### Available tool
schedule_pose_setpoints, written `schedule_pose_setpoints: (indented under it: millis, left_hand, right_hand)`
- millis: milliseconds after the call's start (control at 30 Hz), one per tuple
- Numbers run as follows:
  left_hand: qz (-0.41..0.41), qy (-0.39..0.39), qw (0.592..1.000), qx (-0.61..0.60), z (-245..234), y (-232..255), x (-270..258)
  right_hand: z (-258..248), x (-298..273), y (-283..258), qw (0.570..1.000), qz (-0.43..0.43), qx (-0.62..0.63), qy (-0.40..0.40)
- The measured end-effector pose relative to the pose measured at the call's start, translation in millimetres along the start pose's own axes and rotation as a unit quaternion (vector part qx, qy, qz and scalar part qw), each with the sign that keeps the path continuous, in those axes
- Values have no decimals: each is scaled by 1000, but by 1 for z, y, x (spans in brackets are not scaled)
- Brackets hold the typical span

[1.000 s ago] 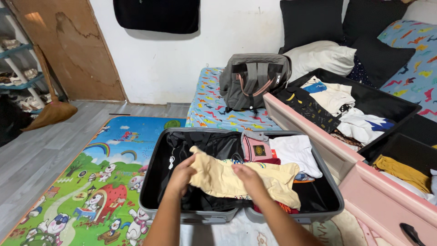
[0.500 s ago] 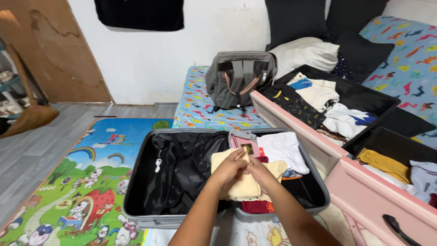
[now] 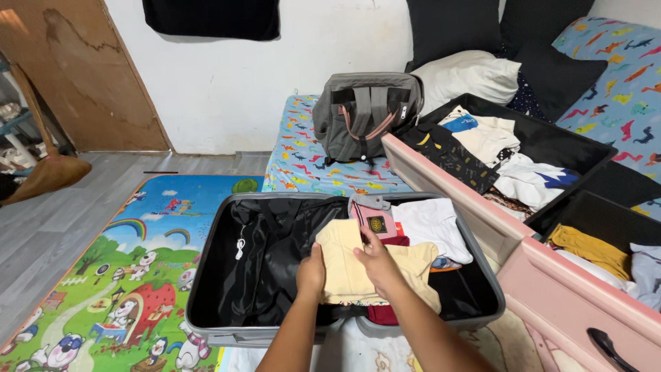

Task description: The person folds several pieces of clothing and places them into an open suitcase. They handle a plaid shirt, a white t-shirt, a red t-shirt, a red-and-blue long-sleeve shirt, a maroon t-shirt, and a yellow patterned shirt, folding each by hand and stacking them inside the suitcase.

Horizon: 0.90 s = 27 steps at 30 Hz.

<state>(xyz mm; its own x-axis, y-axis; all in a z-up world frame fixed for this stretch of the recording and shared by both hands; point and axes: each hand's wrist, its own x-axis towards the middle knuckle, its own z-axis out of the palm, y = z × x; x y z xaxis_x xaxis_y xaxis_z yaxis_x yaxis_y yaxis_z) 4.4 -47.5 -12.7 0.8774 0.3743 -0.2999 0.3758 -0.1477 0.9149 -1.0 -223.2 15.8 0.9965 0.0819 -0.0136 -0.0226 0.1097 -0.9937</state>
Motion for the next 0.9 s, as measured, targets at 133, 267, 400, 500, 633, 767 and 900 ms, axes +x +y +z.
schedule_pose_setpoints:
  millis: [133,267,400,500,633,767,900]
  left_hand:
    - [-94,-140,964,-204,8,-22,16]
    - [-38,-166,955,-242,13,-31,20]
    - [-1,-84,973,-215,19,-9,9]
    - [35,-9,994,-100,9,26,-6]
    - [76,55,994,55,-28,81,-25]
    - [89,75,984,137,-58,126,-49]
    - [134,15,970,201,-52,133,-67]
  right_hand:
    - [-10,-1,20,919,25,-383,93]
    - [-20,-9,23,879,-123,-441,137]
    - [-10,-17,-1,870,-189,-441,116]
    - [8,-22,-26,903,-128,-410,13]
    - [29,-26,-44,929,-91,-351,-78]
    - [47,-20,-42,990,5,-7,-140]
    - [51,-27,-38,978,59,171,-99]
